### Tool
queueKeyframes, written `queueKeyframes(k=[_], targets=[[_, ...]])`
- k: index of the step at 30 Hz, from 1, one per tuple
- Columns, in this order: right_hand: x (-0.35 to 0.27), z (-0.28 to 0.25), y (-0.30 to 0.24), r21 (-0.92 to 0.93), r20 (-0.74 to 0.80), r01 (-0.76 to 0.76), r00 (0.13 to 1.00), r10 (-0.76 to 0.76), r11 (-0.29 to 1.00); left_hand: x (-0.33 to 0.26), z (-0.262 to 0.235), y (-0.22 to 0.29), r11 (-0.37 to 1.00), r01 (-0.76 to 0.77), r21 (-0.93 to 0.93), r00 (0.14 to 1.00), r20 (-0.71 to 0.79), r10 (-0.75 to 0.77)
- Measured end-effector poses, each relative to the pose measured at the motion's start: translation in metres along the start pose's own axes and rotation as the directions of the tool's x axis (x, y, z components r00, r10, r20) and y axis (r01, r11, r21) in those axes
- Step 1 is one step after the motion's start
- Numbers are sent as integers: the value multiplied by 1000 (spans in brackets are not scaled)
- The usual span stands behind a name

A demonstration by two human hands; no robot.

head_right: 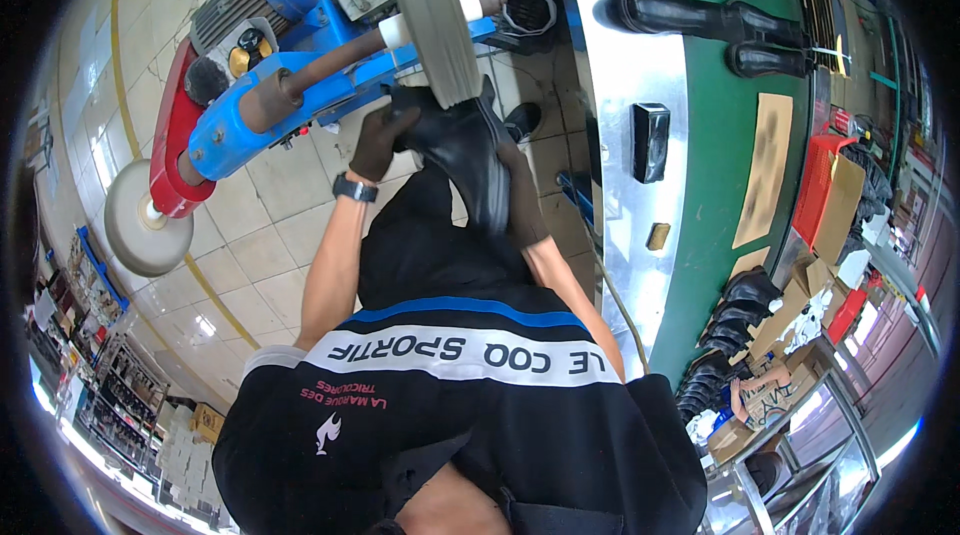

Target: Buffing and cleaning black leather boots using a rotating polishing machine and a sponge.

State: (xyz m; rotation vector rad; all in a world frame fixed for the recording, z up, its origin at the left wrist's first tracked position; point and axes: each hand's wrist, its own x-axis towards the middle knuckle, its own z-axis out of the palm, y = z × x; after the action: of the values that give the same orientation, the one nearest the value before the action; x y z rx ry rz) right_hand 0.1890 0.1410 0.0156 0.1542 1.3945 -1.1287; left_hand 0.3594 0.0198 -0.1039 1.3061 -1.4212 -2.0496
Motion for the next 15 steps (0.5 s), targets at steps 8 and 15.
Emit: queueKeyframes(k=[8,15], targets=[[105,23,-4,398,379,-232,923,72,887,98,-55,-7,841,-331,427,924,326,199],[223,-49,74,-855,414,507,795,-443,111,169,-102,-93,752,-111,650,821,486,-299]])
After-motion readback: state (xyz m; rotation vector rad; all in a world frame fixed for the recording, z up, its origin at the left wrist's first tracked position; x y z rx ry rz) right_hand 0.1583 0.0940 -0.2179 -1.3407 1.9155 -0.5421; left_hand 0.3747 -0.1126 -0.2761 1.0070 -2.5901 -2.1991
